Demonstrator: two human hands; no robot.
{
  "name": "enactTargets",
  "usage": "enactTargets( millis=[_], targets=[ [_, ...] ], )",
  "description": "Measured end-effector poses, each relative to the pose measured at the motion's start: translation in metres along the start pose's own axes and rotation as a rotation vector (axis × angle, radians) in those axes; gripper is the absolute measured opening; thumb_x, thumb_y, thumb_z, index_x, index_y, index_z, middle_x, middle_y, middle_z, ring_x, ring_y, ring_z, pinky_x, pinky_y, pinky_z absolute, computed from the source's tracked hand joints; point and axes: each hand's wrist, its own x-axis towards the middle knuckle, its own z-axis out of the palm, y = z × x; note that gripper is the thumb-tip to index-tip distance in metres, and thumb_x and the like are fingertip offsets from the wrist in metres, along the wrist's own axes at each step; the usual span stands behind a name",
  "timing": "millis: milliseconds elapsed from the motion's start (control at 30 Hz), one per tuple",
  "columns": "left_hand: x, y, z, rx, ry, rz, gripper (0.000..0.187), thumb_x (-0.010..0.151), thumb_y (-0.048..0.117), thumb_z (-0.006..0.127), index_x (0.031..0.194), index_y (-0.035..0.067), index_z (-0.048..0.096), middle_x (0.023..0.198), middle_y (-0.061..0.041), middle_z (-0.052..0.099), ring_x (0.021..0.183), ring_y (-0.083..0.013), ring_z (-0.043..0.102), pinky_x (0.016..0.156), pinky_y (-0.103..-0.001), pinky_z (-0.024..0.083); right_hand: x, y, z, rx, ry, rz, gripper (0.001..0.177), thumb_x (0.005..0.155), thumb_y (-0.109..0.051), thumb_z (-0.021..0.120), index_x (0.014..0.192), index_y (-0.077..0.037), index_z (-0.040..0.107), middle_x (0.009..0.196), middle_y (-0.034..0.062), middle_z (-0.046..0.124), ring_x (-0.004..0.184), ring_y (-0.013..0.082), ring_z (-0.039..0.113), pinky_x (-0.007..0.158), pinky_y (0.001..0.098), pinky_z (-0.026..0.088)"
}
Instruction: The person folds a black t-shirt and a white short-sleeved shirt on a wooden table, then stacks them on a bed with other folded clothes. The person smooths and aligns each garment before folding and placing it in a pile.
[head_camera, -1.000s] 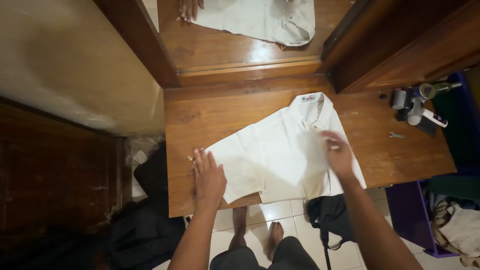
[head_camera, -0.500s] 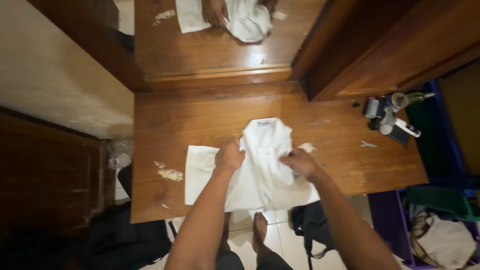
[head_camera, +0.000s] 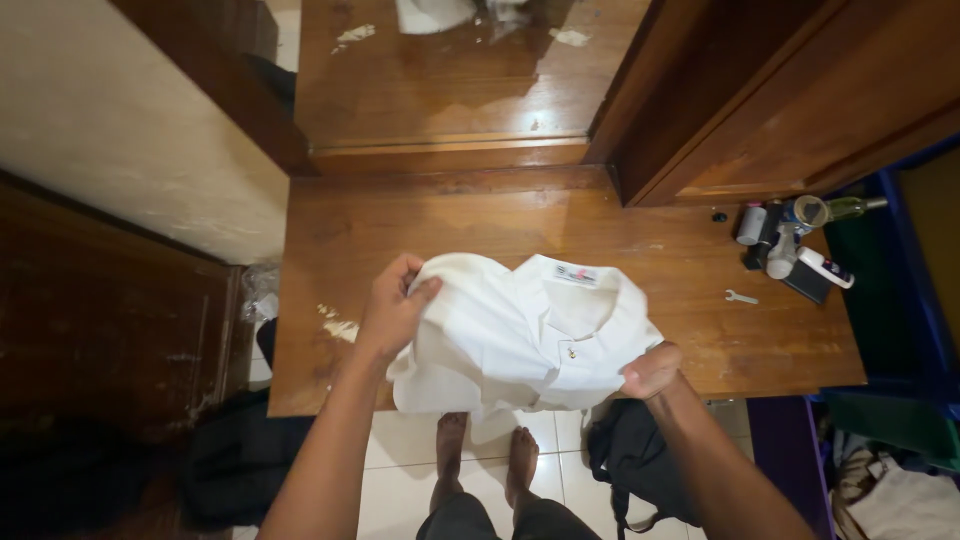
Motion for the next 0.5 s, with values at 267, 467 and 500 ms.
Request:
enactTargets(
  millis=[267,467,500],
  targets=[
    [-0.022,0.062,-0.06,0.432,0.395,0.384,0.012,0.096,0.01,0.072,0.1,0.004,0.062,0.088,-0.007,0.067,0.083,-0.0167,0.061,0.077,-0.03,0.05,0.028,-0.033,0.005,-1.213,0.354,0.253,0.069,0.075,-0.005,0.086,0.137,0.003,0.056,0.124,0.0226,0.071,0.104,0.0313,0.071,0.091,0.0493,0.06],
    [-0.053,0.086,-0.091,0.748,0.311,0.173,0.022,0.09,0.018,0.075,0.106,0.005,0.069,0.096,-0.019,0.075,0.084,-0.0305,0.071,0.076,-0.039,0.053,0.008,-0.084,-0.007,-1.893,0.618,0.317,0.031,0.086,-0.017,0.077,0.117,-0.014,0.083,0.11,0.011,0.083,0.096,0.027,0.078,0.093,0.0404,0.06],
    [-0.054,0.088,-0.089,0.799,0.25,0.143,0.027,0.088,0.021,0.078,0.108,0.004,0.069,0.098,-0.021,0.074,0.084,-0.0335,0.07,0.076,-0.041,0.053,0.004,-0.089,-0.007,-1.952,0.601,0.087,0.027,0.085,-0.016,0.078,0.112,-0.012,0.082,0.113,0.012,0.079,0.101,0.0285,0.075,0.094,0.0411,0.058]
  ],
)
